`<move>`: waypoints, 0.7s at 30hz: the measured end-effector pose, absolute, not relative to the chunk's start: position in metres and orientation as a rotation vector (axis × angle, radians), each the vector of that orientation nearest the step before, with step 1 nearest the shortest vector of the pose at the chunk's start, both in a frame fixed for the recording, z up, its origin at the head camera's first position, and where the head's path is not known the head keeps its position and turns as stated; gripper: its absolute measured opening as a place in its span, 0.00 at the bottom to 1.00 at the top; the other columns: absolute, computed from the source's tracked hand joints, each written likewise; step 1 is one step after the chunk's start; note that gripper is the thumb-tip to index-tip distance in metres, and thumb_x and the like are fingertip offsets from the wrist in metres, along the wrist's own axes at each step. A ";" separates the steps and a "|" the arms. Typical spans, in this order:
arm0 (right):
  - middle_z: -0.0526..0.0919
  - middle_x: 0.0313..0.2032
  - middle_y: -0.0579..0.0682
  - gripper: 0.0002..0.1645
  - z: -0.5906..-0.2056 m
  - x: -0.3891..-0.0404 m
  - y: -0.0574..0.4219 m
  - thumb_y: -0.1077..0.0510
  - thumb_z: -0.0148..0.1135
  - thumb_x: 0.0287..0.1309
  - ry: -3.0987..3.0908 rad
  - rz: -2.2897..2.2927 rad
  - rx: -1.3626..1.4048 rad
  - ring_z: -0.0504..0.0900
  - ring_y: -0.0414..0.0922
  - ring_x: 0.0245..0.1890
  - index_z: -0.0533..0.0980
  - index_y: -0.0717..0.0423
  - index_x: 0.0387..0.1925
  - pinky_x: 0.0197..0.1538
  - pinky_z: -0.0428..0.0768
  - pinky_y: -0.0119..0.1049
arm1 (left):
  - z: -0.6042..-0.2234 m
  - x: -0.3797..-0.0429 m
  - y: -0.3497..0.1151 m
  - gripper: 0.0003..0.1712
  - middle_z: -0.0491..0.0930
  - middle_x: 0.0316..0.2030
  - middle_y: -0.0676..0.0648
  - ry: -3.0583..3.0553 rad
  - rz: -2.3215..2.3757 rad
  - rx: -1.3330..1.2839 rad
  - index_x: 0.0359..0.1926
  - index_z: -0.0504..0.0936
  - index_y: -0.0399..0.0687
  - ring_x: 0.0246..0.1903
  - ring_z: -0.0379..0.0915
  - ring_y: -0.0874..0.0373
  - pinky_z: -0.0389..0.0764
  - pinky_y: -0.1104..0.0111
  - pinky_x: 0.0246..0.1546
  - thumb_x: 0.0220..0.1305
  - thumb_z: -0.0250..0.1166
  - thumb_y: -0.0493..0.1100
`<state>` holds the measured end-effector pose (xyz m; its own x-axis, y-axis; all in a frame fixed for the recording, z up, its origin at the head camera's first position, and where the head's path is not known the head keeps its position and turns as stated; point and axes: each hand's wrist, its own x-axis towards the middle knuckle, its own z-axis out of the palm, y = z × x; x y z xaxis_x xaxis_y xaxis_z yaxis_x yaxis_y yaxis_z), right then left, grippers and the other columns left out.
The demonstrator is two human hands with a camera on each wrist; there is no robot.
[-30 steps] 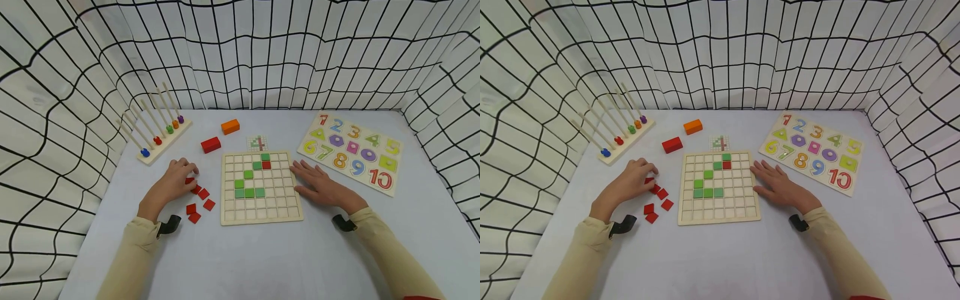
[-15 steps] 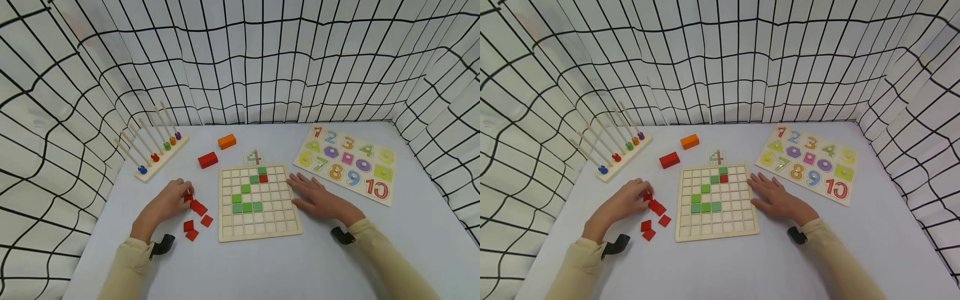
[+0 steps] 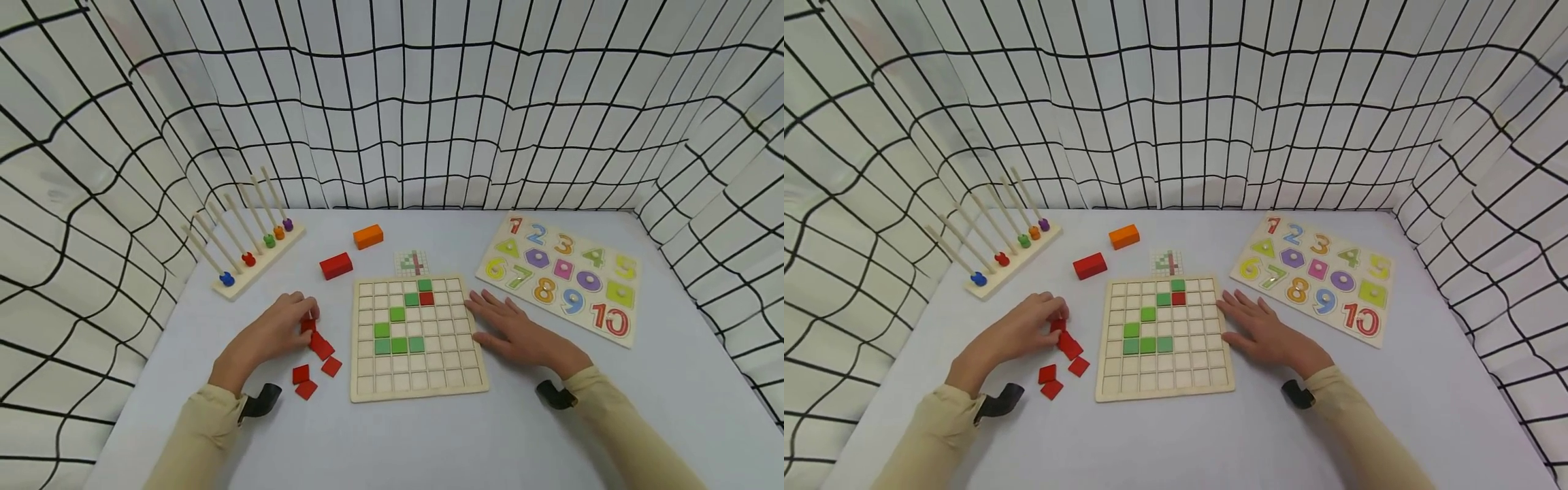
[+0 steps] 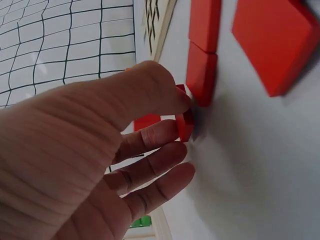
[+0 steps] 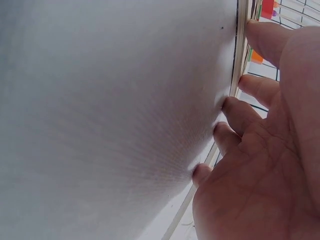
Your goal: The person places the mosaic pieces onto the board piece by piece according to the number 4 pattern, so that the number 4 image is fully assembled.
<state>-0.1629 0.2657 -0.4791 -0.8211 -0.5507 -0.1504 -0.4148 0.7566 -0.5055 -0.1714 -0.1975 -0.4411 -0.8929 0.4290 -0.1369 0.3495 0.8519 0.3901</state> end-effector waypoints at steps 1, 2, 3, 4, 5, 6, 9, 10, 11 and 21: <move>0.51 0.87 0.49 0.43 -0.479 -0.162 0.266 0.41 0.57 0.79 2.664 -0.668 -0.747 0.45 0.57 0.88 0.54 0.44 0.86 0.85 0.42 0.64 | -0.440 -0.172 -0.196 0.13 0.77 0.37 0.47 2.802 0.538 0.608 0.45 0.81 0.43 0.43 0.71 0.53 0.79 0.64 0.42 0.61 0.73 0.33; 0.51 0.87 0.49 0.43 -0.480 -0.161 0.266 0.41 0.57 0.79 2.661 -0.670 -0.745 0.45 0.57 0.88 0.54 0.44 0.86 0.85 0.42 0.64 | -0.440 -0.174 -0.195 0.13 0.77 0.37 0.47 2.794 0.549 0.618 0.46 0.81 0.43 0.42 0.71 0.53 0.79 0.64 0.41 0.62 0.73 0.33; 0.51 0.87 0.49 0.43 -0.479 -0.161 0.266 0.41 0.57 0.79 2.660 -0.668 -0.746 0.45 0.57 0.88 0.54 0.44 0.86 0.85 0.42 0.64 | -0.438 -0.175 -0.194 0.13 0.77 0.37 0.47 2.783 0.565 0.626 0.46 0.81 0.43 0.41 0.72 0.54 0.79 0.65 0.41 0.62 0.73 0.33; 0.51 0.87 0.49 0.43 -0.479 -0.161 0.266 0.42 0.57 0.79 2.661 -0.668 -0.751 0.45 0.57 0.88 0.54 0.44 0.86 0.85 0.42 0.64 | -0.437 -0.177 -0.192 0.13 0.78 0.37 0.46 2.775 0.577 0.636 0.46 0.81 0.42 0.40 0.73 0.54 0.79 0.65 0.41 0.62 0.72 0.33; 0.51 0.87 0.49 0.43 -0.479 -0.161 0.265 0.42 0.56 0.80 2.661 -0.666 -0.755 0.45 0.56 0.88 0.54 0.44 0.86 0.85 0.42 0.64 | -0.436 -0.178 -0.191 0.12 0.78 0.38 0.46 2.766 0.590 0.645 0.46 0.81 0.42 0.40 0.73 0.55 0.80 0.66 0.40 0.63 0.72 0.34; 0.51 0.87 0.49 0.43 -0.478 -0.162 0.265 0.42 0.56 0.80 2.660 -0.668 -0.761 0.45 0.56 0.88 0.53 0.44 0.86 0.85 0.42 0.64 | -0.436 -0.180 -0.190 0.12 0.78 0.38 0.46 2.752 0.603 0.646 0.47 0.81 0.41 0.39 0.74 0.55 0.80 0.67 0.40 0.63 0.72 0.34; 0.50 0.87 0.49 0.43 -0.478 -0.164 0.264 0.42 0.56 0.80 2.660 -0.661 -0.771 0.45 0.56 0.88 0.53 0.44 0.86 0.86 0.42 0.64 | -0.434 -0.185 -0.184 0.13 0.79 0.39 0.45 2.712 0.624 0.661 0.48 0.81 0.41 0.38 0.75 0.55 0.81 0.68 0.39 0.64 0.72 0.35; 0.50 0.87 0.50 0.43 -0.477 -0.165 0.263 0.42 0.56 0.80 2.659 -0.663 -0.771 0.44 0.56 0.88 0.53 0.44 0.86 0.86 0.42 0.64 | -0.434 -0.187 -0.182 0.13 0.80 0.40 0.45 2.707 0.620 0.674 0.49 0.81 0.41 0.39 0.75 0.55 0.81 0.67 0.40 0.64 0.71 0.35; 0.50 0.87 0.50 0.43 -0.477 -0.165 0.263 0.43 0.56 0.80 2.658 -0.666 -0.768 0.44 0.56 0.88 0.53 0.44 0.86 0.86 0.42 0.64 | -0.434 -0.188 -0.180 0.14 0.81 0.40 0.45 2.703 0.620 0.687 0.49 0.81 0.41 0.40 0.75 0.55 0.81 0.67 0.41 0.64 0.71 0.35; 0.50 0.87 0.49 0.44 -0.478 -0.164 0.267 0.42 0.57 0.79 2.647 -0.664 -0.737 0.44 0.55 0.88 0.53 0.43 0.86 0.86 0.41 0.64 | -0.434 -0.194 -0.136 0.17 0.85 0.48 0.44 2.772 0.690 0.942 0.53 0.81 0.39 0.48 0.80 0.51 0.86 0.58 0.52 0.66 0.73 0.36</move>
